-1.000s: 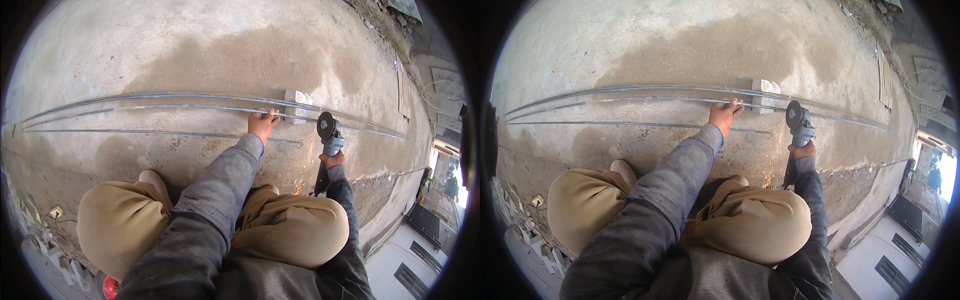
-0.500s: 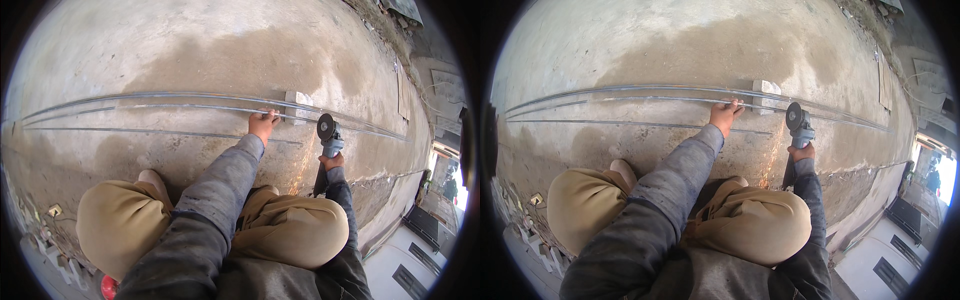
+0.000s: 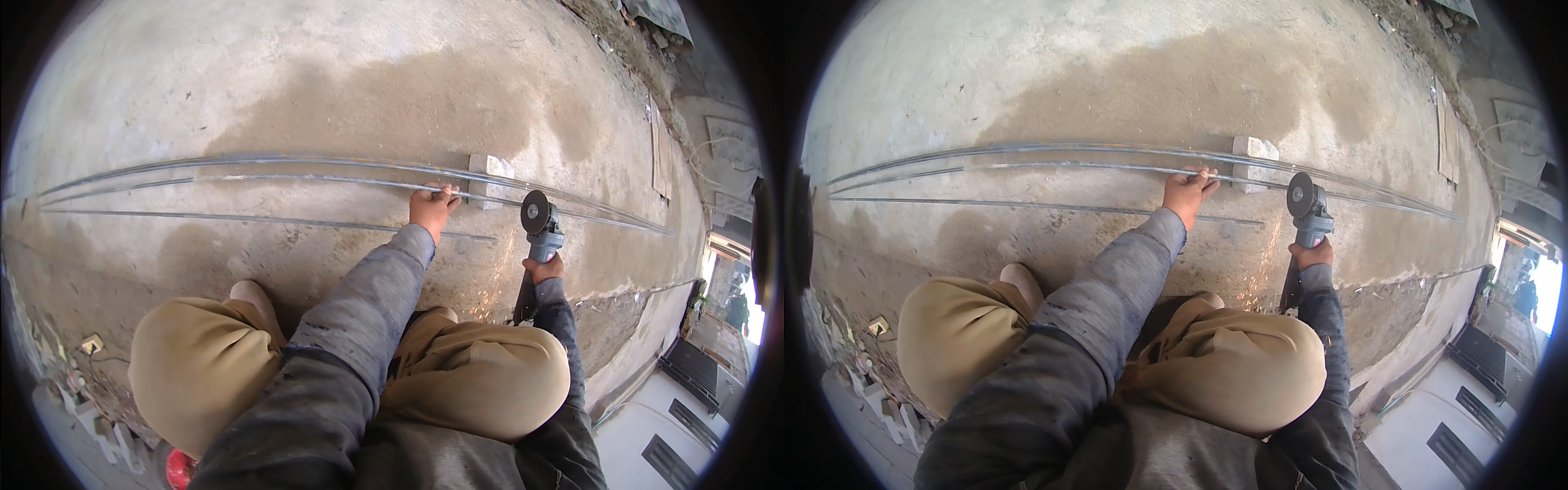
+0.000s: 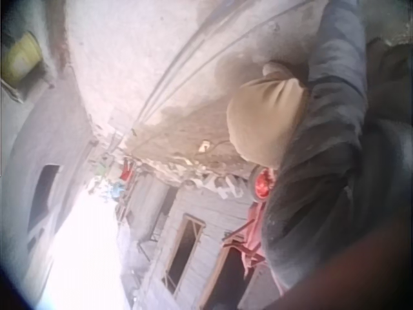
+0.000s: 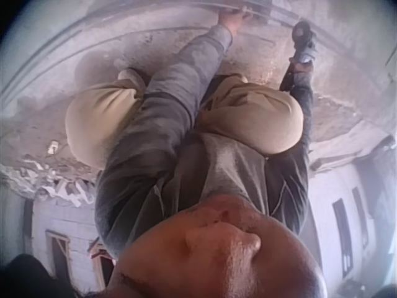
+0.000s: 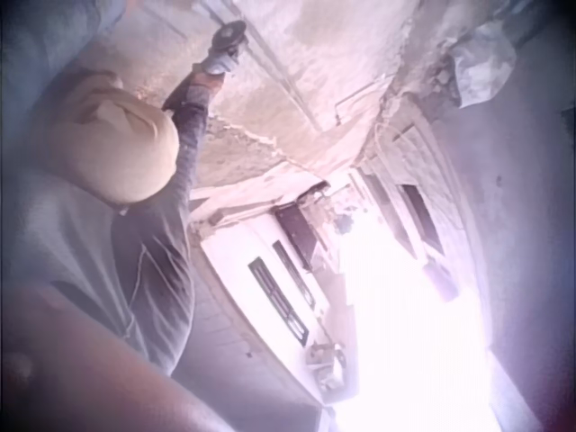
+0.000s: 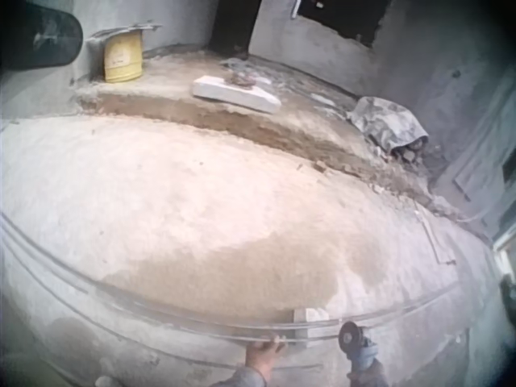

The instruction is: The person measures metal rods with a tape measure, marks a spot with a piece of stone, and then cuts a bundle of three metal rods using a power angle grinder.

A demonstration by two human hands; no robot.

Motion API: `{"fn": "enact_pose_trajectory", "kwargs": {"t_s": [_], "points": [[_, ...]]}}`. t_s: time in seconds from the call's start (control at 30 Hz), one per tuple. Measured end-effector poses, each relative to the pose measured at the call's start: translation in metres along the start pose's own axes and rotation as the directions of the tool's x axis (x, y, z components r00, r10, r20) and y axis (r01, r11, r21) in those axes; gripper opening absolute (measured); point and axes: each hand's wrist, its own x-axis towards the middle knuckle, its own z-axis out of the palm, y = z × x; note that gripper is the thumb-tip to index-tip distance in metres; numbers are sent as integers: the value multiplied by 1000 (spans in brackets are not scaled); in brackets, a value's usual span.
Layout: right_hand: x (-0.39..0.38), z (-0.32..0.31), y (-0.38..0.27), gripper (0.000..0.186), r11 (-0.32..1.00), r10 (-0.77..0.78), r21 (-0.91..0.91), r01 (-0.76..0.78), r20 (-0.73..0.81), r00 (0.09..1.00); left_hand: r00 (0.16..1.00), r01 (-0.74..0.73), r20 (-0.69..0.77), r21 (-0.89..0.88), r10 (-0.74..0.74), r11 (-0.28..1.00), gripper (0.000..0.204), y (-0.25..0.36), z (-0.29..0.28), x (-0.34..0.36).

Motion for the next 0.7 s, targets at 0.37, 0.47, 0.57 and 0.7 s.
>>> {"fn": "enact_pose_trajectory", "kwargs": {"t_s": [0.37,0.47,0.57,0.7], "points": [[-13,-2,-21,50,995,21,-99,-25,-41,999,1000,3,-18,-1,-3,1000,12,2,-2,0],[-5,1,-23,51,992,20,-127,-25,-44,999,1000,6,-23,-21,-7,1000,11,3,-3,0],[-7,0,-35,51,992,43,-115,-48,-45,998,1000,6,-21,-37,-6,999,11,2,-5,1],[-13,-1,-20,51,994,34,-104,-37,-34,999,1000,7,-24,-29,-8,1000,11,1,-2,1]]}}
